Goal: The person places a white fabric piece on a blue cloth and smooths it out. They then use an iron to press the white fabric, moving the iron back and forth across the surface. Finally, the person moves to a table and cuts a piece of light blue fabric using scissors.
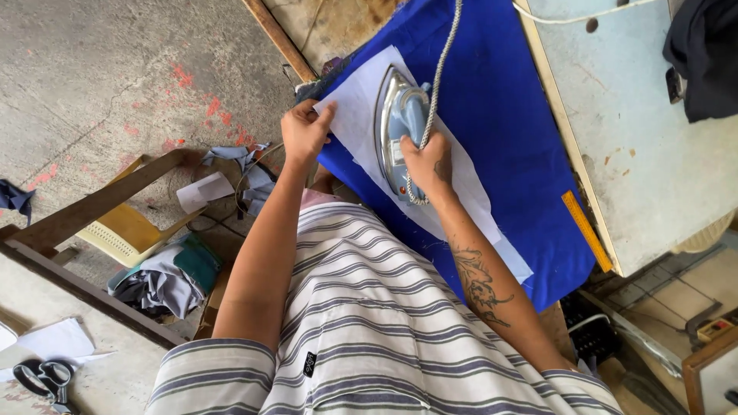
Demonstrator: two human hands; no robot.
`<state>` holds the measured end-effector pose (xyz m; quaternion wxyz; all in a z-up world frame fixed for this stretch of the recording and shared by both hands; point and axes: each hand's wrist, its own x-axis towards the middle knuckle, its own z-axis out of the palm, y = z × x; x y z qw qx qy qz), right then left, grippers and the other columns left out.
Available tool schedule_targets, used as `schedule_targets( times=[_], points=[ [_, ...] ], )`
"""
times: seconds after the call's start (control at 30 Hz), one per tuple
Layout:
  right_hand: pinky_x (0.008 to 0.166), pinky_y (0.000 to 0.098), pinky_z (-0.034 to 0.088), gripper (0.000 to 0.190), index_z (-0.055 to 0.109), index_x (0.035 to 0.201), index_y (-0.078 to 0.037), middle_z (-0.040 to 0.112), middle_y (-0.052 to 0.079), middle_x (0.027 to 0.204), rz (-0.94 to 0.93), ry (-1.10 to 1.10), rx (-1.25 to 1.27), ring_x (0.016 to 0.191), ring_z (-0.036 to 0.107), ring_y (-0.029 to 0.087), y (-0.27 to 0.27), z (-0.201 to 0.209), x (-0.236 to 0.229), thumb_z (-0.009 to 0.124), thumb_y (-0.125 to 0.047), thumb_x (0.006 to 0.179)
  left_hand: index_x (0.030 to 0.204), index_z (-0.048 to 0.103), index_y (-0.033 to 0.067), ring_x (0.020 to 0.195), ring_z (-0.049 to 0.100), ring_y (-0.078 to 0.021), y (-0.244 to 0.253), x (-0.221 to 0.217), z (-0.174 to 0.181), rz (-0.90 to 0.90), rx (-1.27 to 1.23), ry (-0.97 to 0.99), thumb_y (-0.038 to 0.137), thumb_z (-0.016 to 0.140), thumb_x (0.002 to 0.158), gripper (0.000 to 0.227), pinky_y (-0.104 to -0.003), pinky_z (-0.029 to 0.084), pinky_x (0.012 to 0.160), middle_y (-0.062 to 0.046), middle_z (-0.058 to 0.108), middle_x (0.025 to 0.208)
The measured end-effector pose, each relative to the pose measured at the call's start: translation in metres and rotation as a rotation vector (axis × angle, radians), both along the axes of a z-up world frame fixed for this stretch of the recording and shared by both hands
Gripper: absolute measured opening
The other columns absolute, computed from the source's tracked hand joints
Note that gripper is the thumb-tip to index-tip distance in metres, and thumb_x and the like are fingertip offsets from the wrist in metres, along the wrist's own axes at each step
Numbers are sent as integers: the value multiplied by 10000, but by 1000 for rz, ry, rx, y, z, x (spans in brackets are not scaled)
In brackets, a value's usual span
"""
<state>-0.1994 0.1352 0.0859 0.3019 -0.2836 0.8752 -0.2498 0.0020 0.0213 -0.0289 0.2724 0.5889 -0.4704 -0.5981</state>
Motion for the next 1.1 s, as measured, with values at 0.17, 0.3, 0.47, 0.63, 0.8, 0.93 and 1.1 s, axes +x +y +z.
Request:
schedule_targets(
  times=[0.17, 0.3, 0.47, 0.63, 0.8, 0.93, 1.1],
  points=[
    [608, 423, 544, 290, 707, 817, -52, 689, 144, 670, 113, 5, 49, 696, 740, 294, 31, -24, -7, 775, -332, 848, 950, 802, 35, 445, 701, -148, 0, -1, 14, 75, -62, 60, 193, 736, 996, 177, -233, 573, 501, -68, 709, 551],
    [609, 486, 550, 351, 730, 873, 1, 715, 218, 699, 235, 6, 88, 763, 774, 412, 44, -20, -3, 770, -348, 856, 981, 793, 45, 423, 675, -141, 3, -3, 24, 105, -54, 108, 177, 757, 980, 137, -231, 546, 449, -73, 723, 584],
    [615, 535, 581, 380, 761, 1016, 49, 733, 264, 715, 458, 15, 95, 778, 777, 464, 65, -9, 11, 774, -298, 861, 990, 765, -11, 433, 690, -183, 11, -4, 11, 190, -40, 239, 71, 747, 976, 85, -265, 558, 440, -111, 742, 639],
    [574, 465, 581, 326, 766, 990, 32, 720, 239, 673, 509, -15, 100, 692, 767, 418, 103, -16, 12, 773, -268, 860, 964, 778, -13, 366, 619, -147, 11, -1, -17, 195, -62, 245, 35, 768, 967, 49, -252, 487, 374, -111, 748, 655],
    [505, 465, 524, 305, 763, 919, 66, 664, 256, 587, 485, -18, 106, 582, 728, 420, 138, -11, 3, 791, -226, 836, 960, 783, -15, 355, 594, -140, 10, -2, -17, 196, -78, 260, 23, 770, 968, 40, -256, 458, 359, -125, 756, 704],
    [458, 371, 469, 339, 675, 771, 64, 612, 193, 500, 372, -32, 85, 472, 651, 288, 142, -7, -2, 798, -241, 853, 982, 781, -26, 360, 605, -147, 9, 2, -16, 162, -93, 249, 17, 777, 972, 45, -264, 456, 354, -136, 764, 730],
    [465, 432, 468, 368, 673, 736, 59, 637, 244, 567, 258, 0, 71, 527, 680, 361, 108, -12, -6, 815, -264, 841, 962, 774, -25, 375, 624, -150, 10, 3, -20, 104, -161, 149, 34, 814, 950, 72, -255, 468, 378, -115, 739, 683]
  ],
)
